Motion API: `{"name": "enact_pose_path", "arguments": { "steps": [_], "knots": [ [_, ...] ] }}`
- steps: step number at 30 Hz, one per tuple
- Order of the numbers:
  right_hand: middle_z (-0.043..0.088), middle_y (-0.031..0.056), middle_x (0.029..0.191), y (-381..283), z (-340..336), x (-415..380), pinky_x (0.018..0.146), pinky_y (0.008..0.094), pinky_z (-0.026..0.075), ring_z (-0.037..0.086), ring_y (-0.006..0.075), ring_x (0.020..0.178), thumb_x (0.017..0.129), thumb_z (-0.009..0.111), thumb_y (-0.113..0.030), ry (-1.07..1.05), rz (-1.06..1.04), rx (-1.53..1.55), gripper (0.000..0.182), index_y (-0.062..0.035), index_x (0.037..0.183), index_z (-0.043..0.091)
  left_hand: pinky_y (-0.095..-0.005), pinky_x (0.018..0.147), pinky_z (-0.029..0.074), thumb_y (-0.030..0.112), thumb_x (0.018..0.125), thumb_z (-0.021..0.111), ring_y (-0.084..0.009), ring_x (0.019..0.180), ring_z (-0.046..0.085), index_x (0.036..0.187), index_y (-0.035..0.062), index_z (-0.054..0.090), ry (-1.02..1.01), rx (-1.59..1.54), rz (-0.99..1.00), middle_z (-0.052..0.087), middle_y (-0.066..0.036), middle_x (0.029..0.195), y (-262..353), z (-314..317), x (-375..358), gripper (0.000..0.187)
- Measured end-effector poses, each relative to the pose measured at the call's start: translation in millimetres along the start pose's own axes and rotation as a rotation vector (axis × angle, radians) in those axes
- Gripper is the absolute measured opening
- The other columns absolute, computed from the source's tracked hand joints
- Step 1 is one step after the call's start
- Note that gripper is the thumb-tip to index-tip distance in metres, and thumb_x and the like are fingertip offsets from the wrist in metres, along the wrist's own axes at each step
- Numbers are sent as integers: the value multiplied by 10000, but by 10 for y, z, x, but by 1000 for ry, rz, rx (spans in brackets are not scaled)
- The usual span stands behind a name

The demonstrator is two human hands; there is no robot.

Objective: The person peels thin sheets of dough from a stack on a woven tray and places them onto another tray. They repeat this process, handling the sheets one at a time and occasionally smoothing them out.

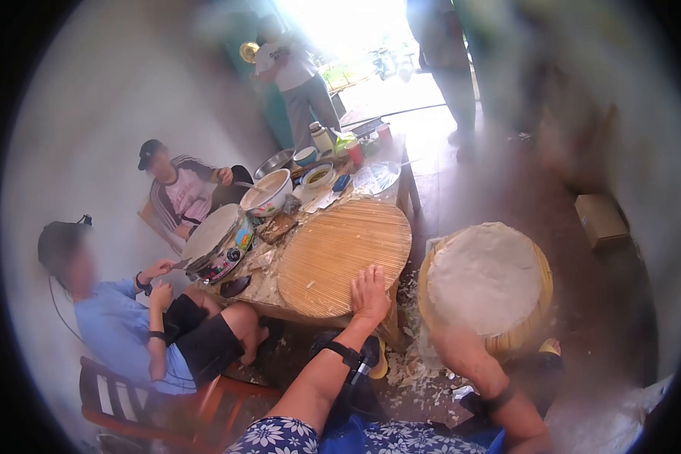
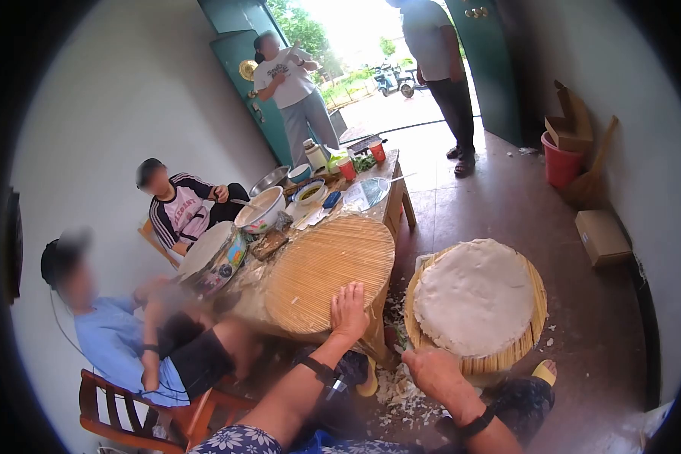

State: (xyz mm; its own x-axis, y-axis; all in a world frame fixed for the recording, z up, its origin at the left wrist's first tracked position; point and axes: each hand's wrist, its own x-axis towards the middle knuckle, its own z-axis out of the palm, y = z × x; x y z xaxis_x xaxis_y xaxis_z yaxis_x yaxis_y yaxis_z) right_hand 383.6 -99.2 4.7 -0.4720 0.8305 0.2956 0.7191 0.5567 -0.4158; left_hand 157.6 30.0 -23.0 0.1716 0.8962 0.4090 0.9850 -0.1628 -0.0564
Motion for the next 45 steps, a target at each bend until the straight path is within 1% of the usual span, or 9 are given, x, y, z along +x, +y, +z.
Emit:
{"name": "enact_pose_path", "arguments": {
  "steps": [8, 11, 14, 23, 32, 35, 38, 41, 45],
  "knots": [
    [579, 110, 702, -163, -219, 38, 614, 434, 487, 594, 323, 698, 787, 605, -210, -42, -35, 93, 150, -72, 756, 555, -440, 1026, 303, 125, 697, 659, -297, 1242, 394, 1295, 75, 421, 5, 37, -8, 444, -108, 1323, -8, 75, 14, 646],
    [579, 105, 716, -89, -37, 32, 628, 432, 486, 597, 321, 711, 794, 613, -243, -15, -120, 155, 183, -72, 771, 552, -437, 1025, 304, 137, 687, 676, -296, 1240, 395, 1293, 74, 418, 6, 47, -11, 445, -106, 1320, 3, 57, 13, 662],
    [582, 99, 734, -83, 94, 20, 642, 428, 489, 599, 320, 718, 803, 601, -248, -60, -116, 205, 181, -74, 804, 552, -428, 1025, 304, 143, 679, 686, -295, 1236, 397, 1290, 73, 417, 18, 42, -4, 446, -100, 1317, -21, 99, 20, 671],
    [608, 116, 743, -100, -17, 1, 631, 430, 495, 620, 315, 745, 822, 519, -141, -116, -67, 147, 83, -77, 847, 565, -419, 1012, 310, 132, 683, 671, -268, 1229, 408, 1277, 72, 430, 37, 32, 0, 460, -96, 1302, -6, 82, 16, 643],
    [605, 111, 728, -89, -146, -127, 622, 423, 494, 614, 314, 712, 819, 590, -223, -46, -149, 235, 158, -72, 792, 554, -415, 1015, 315, 128, 681, 661, -267, 1234, 403, 1282, 94, 435, 36, 57, -11, 466, -89, 1307, -9, 100, 11, 643],
    [580, 142, 756, -90, -173, -151, 660, 438, 472, 587, 347, 748, 812, 601, -192, -83, -113, 266, 136, -67, 862, 582, -413, 1014, 319, 129, 675, 669, -268, 1224, 411, 1284, 98, 431, 36, 70, -11, 467, -84, 1303, -8, 104, 12, 655],
    [586, 114, 721, -54, -148, -179, 631, 425, 486, 604, 318, 717, 812, 602, -232, -23, -113, 231, 174, -67, 801, 548, -412, 1015, 320, 139, 675, 676, -268, 1226, 413, 1283, 97, 430, 0, 39, -19, 464, -85, 1307, 14, 40, 17, 658],
    [576, 118, 718, -29, -176, -214, 625, 433, 481, 597, 328, 704, 805, 607, -224, -38, -84, 222, 174, -63, 805, 543, -413, 1000, 316, 151, 713, 642, -267, 1222, 418, 1259, 98, 448, 3, 41, -12, 473, -83, 1302, 28, 8, 15, 582],
    [580, 132, 719, 7, -235, -287, 623, 441, 479, 597, 343, 714, 795, 612, -209, -37, -34, 236, 164, -61, 804, 541, -413, 1000, 319, 163, 716, 647, -261, 1217, 421, 1260, 98, 447, 18, 62, -4, 474, -79, 1301, 15, 46, 11, 583]
  ]
}}
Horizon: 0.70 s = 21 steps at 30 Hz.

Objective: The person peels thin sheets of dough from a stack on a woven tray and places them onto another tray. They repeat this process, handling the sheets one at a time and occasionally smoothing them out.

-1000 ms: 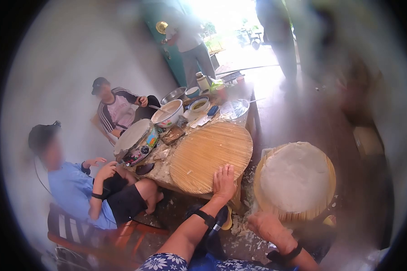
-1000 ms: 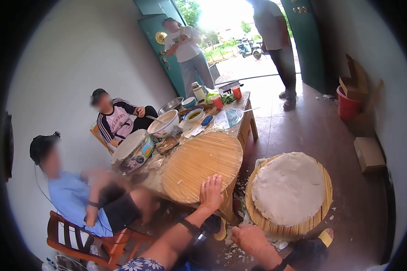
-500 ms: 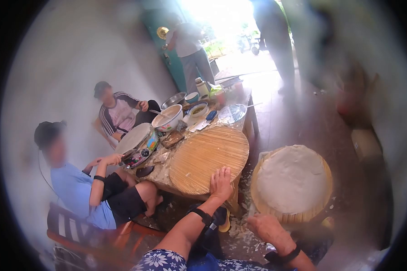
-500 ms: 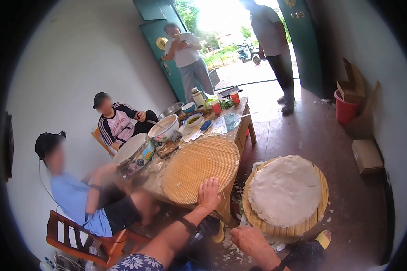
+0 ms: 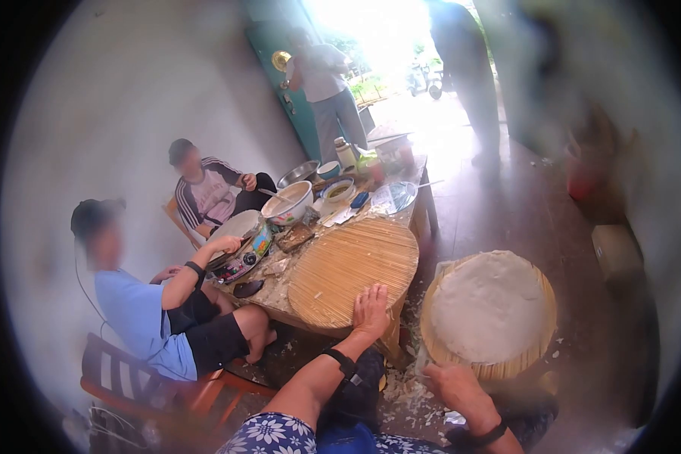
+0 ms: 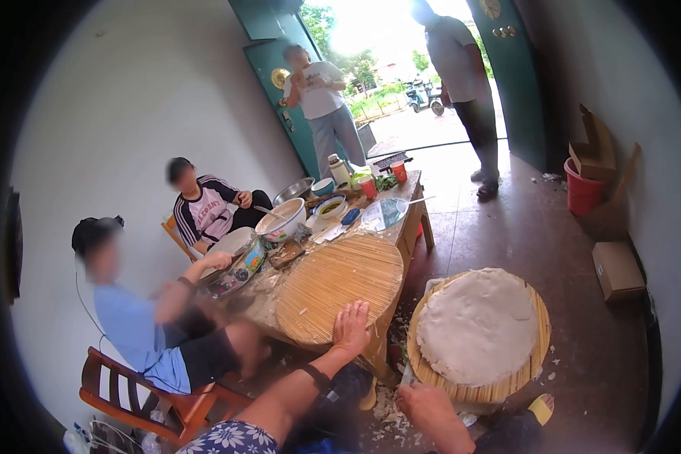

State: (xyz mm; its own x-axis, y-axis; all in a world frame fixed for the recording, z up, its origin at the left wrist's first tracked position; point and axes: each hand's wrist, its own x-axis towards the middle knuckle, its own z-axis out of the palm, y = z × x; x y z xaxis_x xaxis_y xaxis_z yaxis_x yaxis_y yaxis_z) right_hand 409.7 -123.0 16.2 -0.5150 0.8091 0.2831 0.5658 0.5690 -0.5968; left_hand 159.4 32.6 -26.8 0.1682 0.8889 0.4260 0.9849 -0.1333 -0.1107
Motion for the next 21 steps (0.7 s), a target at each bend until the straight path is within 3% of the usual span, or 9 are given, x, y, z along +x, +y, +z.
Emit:
{"name": "enact_pose_path", "arguments": {
  "steps": [21],
  "knots": [
    [623, 145, 774, 128, 24, -56, 645, 455, 486, 614, 347, 779, 778, 624, -202, -140, 142, -78, 168, -57, 841, 568, -429, 1011, 318, 135, 678, 663, -274, 1238, 402, 1275, 93, 436, -17, -45, -11, 456, -87, 1313, -43, 65, 8, 641]
  ]
}}
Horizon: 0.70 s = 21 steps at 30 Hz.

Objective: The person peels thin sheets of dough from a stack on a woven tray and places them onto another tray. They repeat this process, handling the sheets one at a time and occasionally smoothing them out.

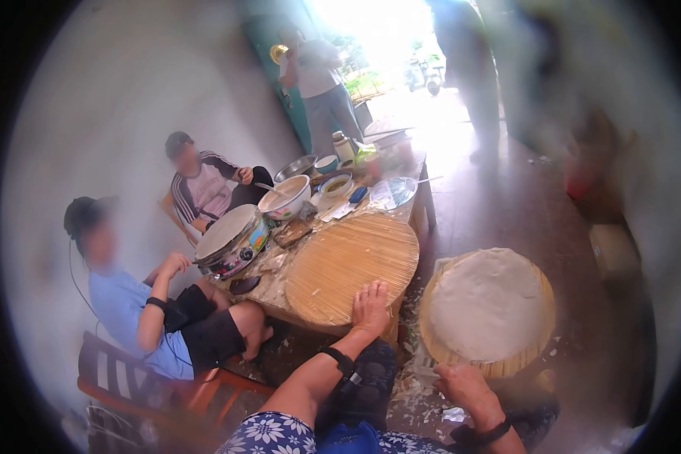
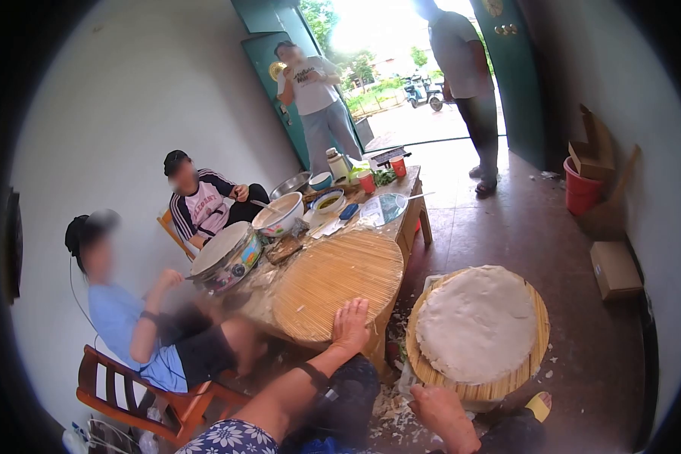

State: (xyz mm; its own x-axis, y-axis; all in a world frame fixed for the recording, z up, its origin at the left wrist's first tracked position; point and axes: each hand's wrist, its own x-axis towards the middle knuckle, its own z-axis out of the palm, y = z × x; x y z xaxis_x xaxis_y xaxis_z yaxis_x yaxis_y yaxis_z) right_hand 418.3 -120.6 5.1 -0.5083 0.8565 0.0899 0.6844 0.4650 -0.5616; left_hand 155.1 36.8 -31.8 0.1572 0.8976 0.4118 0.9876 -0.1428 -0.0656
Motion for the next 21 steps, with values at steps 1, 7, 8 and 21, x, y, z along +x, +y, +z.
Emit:
{"name": "enact_pose_path", "arguments": {
  "steps": [1, 7, 8, 21],
  "knots": [
    [624, 146, 774, 2, 13, 11, 647, 454, 487, 615, 346, 781, 779, 624, -203, -4, 0, -6, 168, -57, 840, 568, -428, 1010, 319, 137, 679, 664, -274, 1237, 403, 1275, 92, 436, 3, 2, 0, 457, -88, 1313, 2, -6, 0, 641],
    [626, 143, 774, -1, 53, 53, 655, 453, 489, 617, 338, 787, 783, 620, -205, -26, 2, -19, 169, -60, 848, 564, -419, 1007, 320, 151, 679, 676, -273, 1233, 406, 1269, 89, 439, 11, 12, 7, 460, -92, 1307, 13, -33, -3, 639],
    [627, 142, 775, -6, 53, 55, 656, 453, 489, 617, 337, 788, 783, 619, -204, -28, 2, -19, 168, -61, 851, 563, -418, 1007, 320, 154, 678, 678, -273, 1231, 407, 1268, 89, 440, 12, 13, 10, 461, -93, 1304, 14, -36, -2, 639],
    [622, 158, 766, 42, 151, 98, 635, 464, 489, 617, 355, 761, 773, 600, -191, -39, -12, -14, 157, -57, 849, 572, -408, 996, 321, 139, 661, 678, -265, 1211, 412, 1268, 77, 427, 16, -4, 25, 459, -94, 1288, 37, -114, 10, 660]
  ]
}}
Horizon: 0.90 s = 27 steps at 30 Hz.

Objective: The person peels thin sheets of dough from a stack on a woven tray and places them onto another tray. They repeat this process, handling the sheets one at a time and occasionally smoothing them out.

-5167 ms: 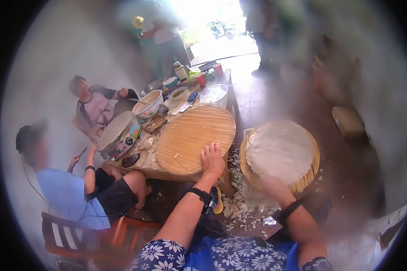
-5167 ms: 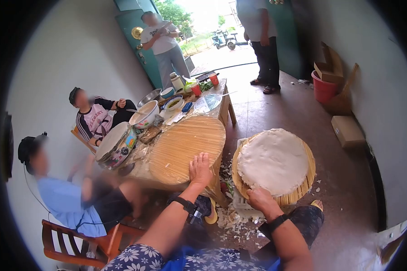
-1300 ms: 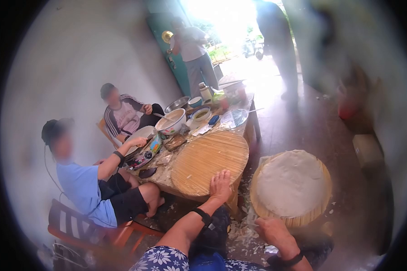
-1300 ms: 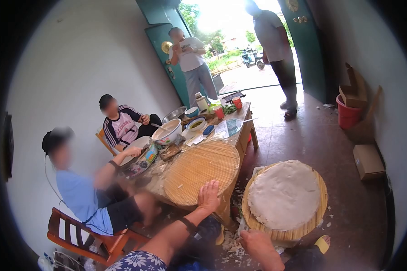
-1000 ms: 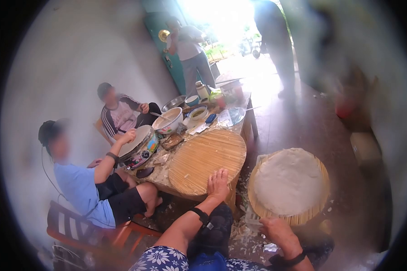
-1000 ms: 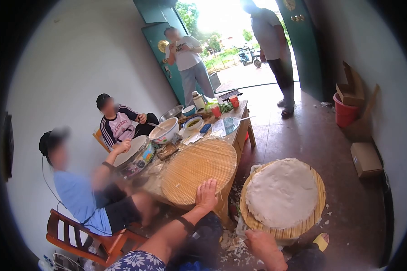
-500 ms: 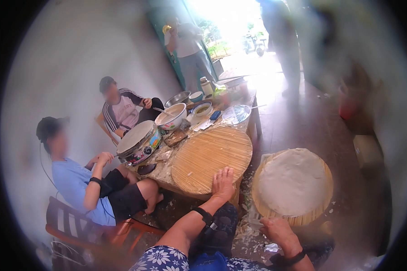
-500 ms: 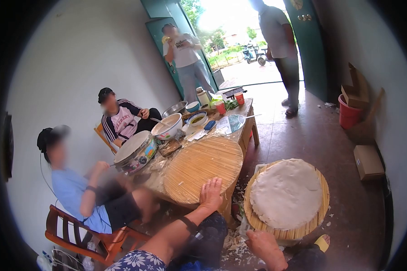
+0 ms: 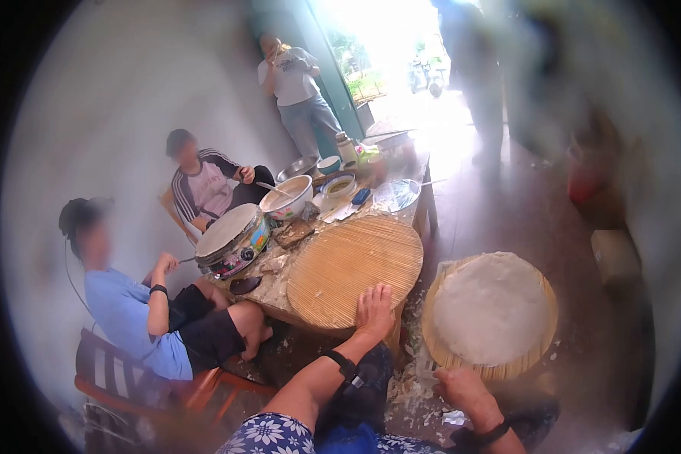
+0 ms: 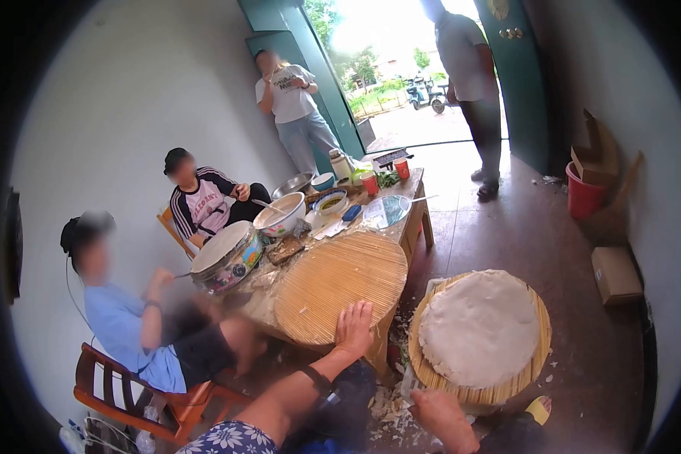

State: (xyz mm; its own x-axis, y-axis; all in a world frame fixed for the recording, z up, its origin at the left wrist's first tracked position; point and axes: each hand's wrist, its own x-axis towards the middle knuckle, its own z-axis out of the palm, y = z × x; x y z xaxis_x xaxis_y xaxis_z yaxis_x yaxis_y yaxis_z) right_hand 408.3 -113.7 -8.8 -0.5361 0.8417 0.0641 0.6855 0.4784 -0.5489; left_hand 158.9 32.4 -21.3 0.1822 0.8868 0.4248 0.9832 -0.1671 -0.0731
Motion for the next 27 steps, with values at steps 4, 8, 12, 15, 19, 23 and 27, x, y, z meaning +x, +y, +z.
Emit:
{"name": "enact_pose_path", "arguments": {
  "steps": [4, 8, 12, 15, 19, 23, 27],
  "knots": [
    [620, 157, 754, 7, -6, -17, 626, 462, 490, 619, 355, 746, 771, 608, -194, 30, -20, 2, 161, -59, 849, 569, -408, 992, 324, 131, 660, 675, -265, 1208, 412, 1270, 71, 425, 45, 2, 19, 461, -98, 1283, -13, 57, -5, 662],
    [619, 152, 746, -20, -2, -8, 631, 456, 491, 622, 347, 753, 767, 626, -204, -2, 16, -19, 175, -63, 849, 564, -410, 997, 319, 128, 659, 676, -272, 1214, 407, 1266, 72, 427, 41, 29, 14, 458, -98, 1287, -36, 112, -32, 658],
    [617, 146, 739, -18, -1, -6, 634, 453, 487, 619, 343, 763, 761, 640, -200, 32, -17, -2, 182, -63, 850, 560, -437, 991, 319, 174, 724, 663, -295, 1211, 413, 1263, 82, 431, 16, 3, 10, 464, -94, 1286, -21, 66, -25, 595],
    [615, 142, 734, -29, -15, -3, 632, 453, 483, 616, 342, 761, 759, 643, -194, 31, -24, -1, 181, -62, 849, 557, -437, 994, 316, 177, 721, 665, -299, 1214, 410, 1264, 84, 431, 6, 1, 5, 461, -94, 1288, -14, 52, -25, 598],
    [608, 142, 727, -41, -20, -5, 628, 456, 479, 613, 346, 749, 760, 641, -192, 51, -36, 10, 179, -60, 842, 552, -437, 1000, 312, 180, 722, 662, -301, 1218, 407, 1268, 84, 429, -9, 3, -1, 453, -95, 1296, -11, 49, -18, 602],
    [602, 145, 729, -48, -21, 4, 630, 456, 477, 608, 347, 750, 763, 637, -188, 37, -41, 3, 173, -58, 837, 550, -438, 1001, 309, 181, 726, 654, -298, 1220, 403, 1276, 84, 425, -12, 25, 1, 452, -93, 1300, -22, 72, -17, 604],
    [603, 147, 741, -55, -26, 2, 638, 453, 476, 605, 347, 763, 767, 631, -186, 53, -52, 11, 168, -57, 837, 549, -432, 1002, 310, 165, 706, 657, -295, 1219, 405, 1278, 81, 423, 3, 20, 7, 452, -96, 1300, -27, 82, -20, 624]
  ]
}}
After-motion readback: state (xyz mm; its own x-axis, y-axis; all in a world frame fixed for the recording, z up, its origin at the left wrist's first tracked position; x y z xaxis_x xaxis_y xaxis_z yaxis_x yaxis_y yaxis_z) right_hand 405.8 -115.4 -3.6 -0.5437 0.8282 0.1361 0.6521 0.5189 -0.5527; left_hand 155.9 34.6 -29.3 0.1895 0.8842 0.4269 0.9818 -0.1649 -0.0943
